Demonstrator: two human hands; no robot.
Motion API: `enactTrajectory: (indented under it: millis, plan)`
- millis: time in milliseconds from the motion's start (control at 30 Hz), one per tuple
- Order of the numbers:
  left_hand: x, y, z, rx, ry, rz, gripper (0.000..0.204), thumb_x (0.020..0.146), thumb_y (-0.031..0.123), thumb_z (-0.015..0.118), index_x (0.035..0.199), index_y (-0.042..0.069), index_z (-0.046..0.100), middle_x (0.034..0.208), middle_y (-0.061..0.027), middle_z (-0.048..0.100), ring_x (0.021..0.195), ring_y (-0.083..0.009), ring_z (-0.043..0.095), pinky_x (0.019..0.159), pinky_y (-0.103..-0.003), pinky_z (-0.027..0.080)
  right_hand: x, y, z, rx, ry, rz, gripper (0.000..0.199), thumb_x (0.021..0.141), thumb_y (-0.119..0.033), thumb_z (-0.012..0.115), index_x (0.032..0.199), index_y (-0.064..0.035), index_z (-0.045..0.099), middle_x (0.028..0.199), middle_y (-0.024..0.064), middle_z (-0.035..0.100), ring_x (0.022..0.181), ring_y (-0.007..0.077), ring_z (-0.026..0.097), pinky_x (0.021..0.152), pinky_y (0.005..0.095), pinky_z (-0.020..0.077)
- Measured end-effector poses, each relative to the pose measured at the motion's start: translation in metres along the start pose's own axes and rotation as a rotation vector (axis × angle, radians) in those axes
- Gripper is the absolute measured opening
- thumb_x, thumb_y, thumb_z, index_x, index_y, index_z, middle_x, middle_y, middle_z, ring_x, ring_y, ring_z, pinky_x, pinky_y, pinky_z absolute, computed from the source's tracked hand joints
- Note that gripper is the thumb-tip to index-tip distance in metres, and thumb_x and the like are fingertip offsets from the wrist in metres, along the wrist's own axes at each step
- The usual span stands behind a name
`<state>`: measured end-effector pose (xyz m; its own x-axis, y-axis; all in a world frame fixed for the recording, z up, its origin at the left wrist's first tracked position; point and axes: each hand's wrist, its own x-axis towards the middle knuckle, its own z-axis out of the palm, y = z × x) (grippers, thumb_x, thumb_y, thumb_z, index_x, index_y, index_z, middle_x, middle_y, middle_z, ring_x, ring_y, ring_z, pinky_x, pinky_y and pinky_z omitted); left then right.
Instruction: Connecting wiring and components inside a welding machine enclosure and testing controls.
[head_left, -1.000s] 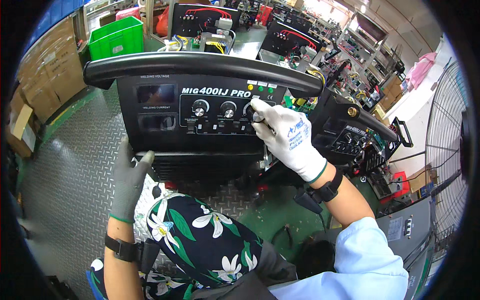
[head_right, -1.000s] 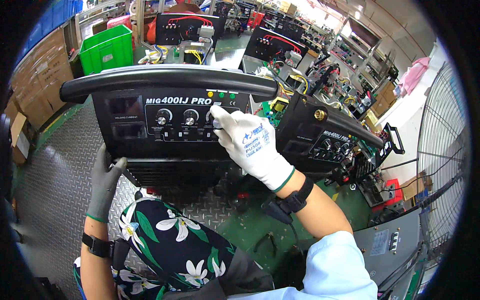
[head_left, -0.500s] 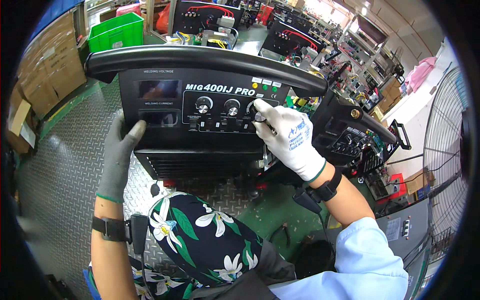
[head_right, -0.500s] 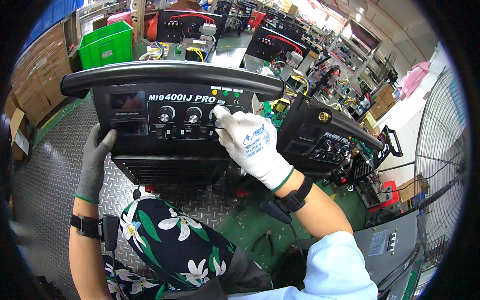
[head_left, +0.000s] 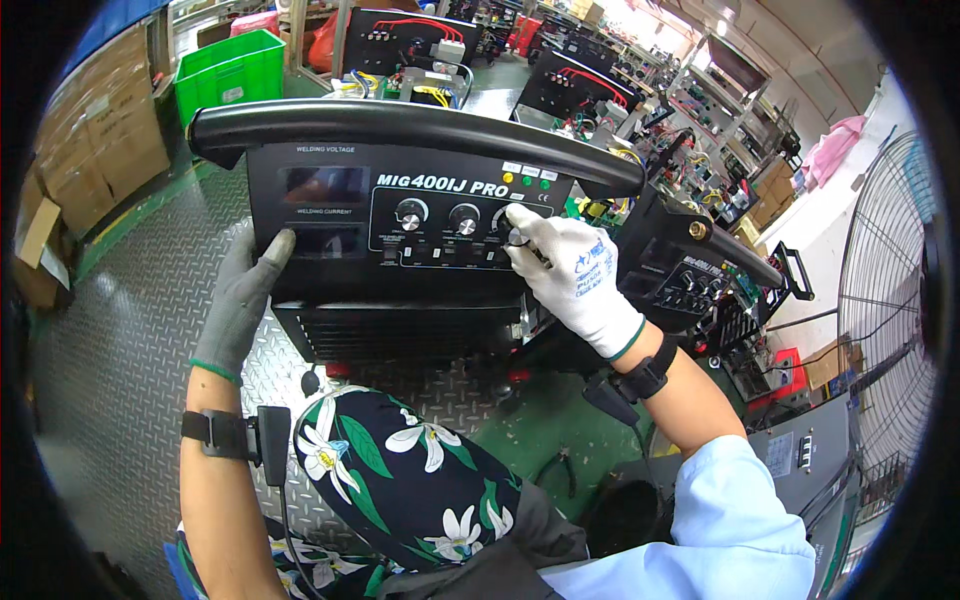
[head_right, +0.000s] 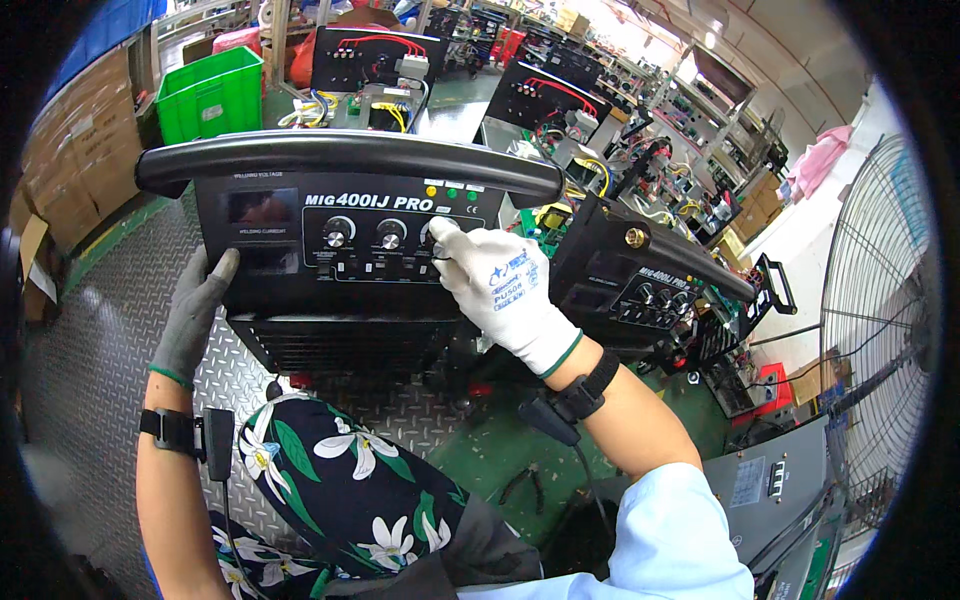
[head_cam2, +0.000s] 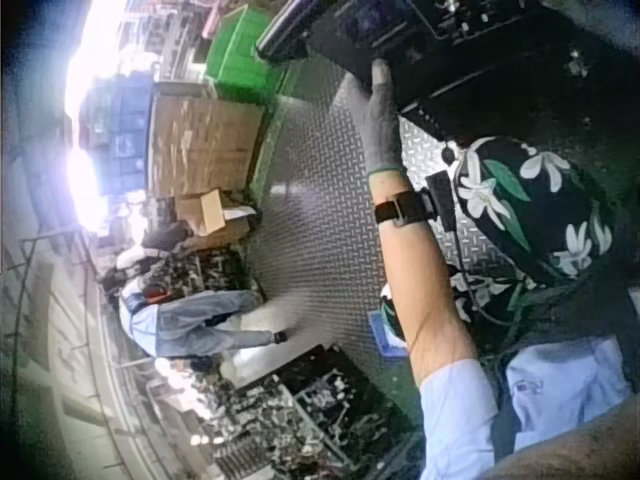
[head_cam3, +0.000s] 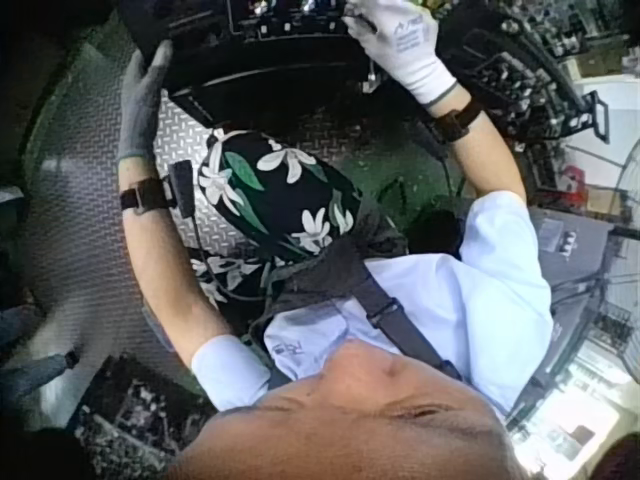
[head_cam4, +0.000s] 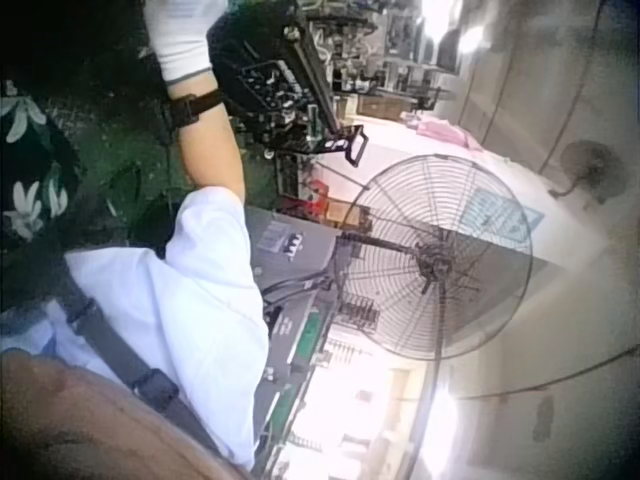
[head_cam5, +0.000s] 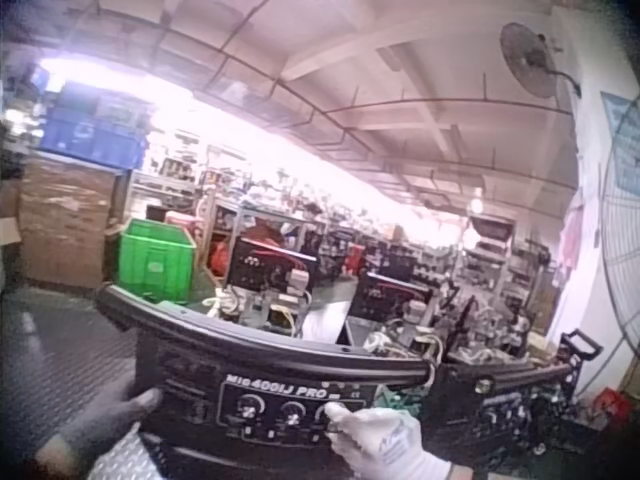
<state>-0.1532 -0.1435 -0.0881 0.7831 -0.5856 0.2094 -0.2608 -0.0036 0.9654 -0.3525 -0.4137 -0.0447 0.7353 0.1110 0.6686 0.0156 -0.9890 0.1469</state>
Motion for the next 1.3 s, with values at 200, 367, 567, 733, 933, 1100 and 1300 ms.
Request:
enactTrajectory:
  millis: [200,367,567,733,933,1100,1300]
  plan:
    - [0.004,-0.003,-0.002,-0.019,-0.041,0.025,0.051,0.095,0.038,0.054,0.129,0.0,0.05,0.121,-0.0091,0.057,0.112,-0.016,0.051,0.101,-0.03,0.036,0.002,-0.002,0.003,-0.001,0.012,0.034,0.037,0.075,-0.012,0.07,0.11,-0.0118,0.058,0.068,0.0058,0.062,0.062,0.0262,0.062,0.054,0.0385,0.0479]
    - [0.009,-0.009,-0.001,-0.052,-0.069,0.027,0.049,0.095,0.037,0.054,0.129,0.0,0.051,0.121,-0.0087,0.057,0.113,-0.0152,0.05,0.101,-0.029,0.035,0.0,0.001,0.004,-0.007,0.027,0.022,0.039,0.074,-0.01,0.07,0.111,-0.0109,0.058,0.068,0.0066,0.062,0.062,0.0274,0.062,0.054,0.0395,0.0475]
    - [0.005,-0.005,-0.002,-0.02,-0.065,0.037,0.048,0.096,0.036,0.054,0.128,0.0,0.051,0.121,-0.0079,0.057,0.113,-0.0149,0.05,0.101,-0.029,0.035,0.0,-0.001,0.003,-0.02,0.006,0.04,0.041,0.073,-0.01,0.071,0.112,-0.0111,0.057,0.068,0.0068,0.061,0.063,0.0275,0.062,0.055,0.0397,0.0476]
    - [0.003,-0.003,-0.003,-0.033,-0.069,0.05,0.049,0.096,0.036,0.054,0.128,0.0,0.051,0.121,-0.0081,0.057,0.114,-0.015,0.049,0.101,-0.029,0.035,0.002,-0.002,0.005,-0.018,0.008,0.061,0.038,0.073,-0.011,0.072,0.109,-0.0113,0.06,0.067,0.0069,0.061,0.062,0.027,0.062,0.055,0.0391,0.0479]
    - [0.002,-0.001,-0.006,-0.05,-0.042,0.03,0.051,0.093,0.035,0.058,0.128,0.0,0.051,0.121,-0.012,0.058,0.111,-0.0185,0.053,0.1,-0.032,0.038,0.005,-0.003,0.004,-0.017,-0.025,0.092,0.035,0.073,-0.013,0.072,0.107,-0.0106,0.062,0.067,0.0076,0.062,0.063,0.0268,0.063,0.056,0.0388,0.0486]
    - [0.007,0.0,-0.002,-0.079,-0.031,0.046,0.047,0.093,0.034,0.058,0.124,-0.001,0.053,0.115,-0.0103,0.06,0.105,-0.017,0.054,0.096,-0.032,0.041,0.009,-0.004,-0.002,-0.03,-0.025,0.08,0.03,0.075,-0.014,0.068,0.105,-0.0088,0.063,0.067,0.0089,0.062,0.064,0.028,0.063,0.058,0.0392,0.049]
    - [-0.025,-0.035,-0.024,0.238,0.111,0.057,0.058,0.087,0.032,0.064,0.13,-0.003,0.047,0.121,-0.0173,0.057,0.106,-0.0235,0.056,0.092,-0.036,0.045,0.003,-0.007,-0.011,0.092,-0.056,0.172,0.056,0.075,-0.017,0.071,0.126,-0.0083,0.05,0.079,0.0107,0.066,0.072,0.0295,0.065,0.063,0.0401,0.0506]
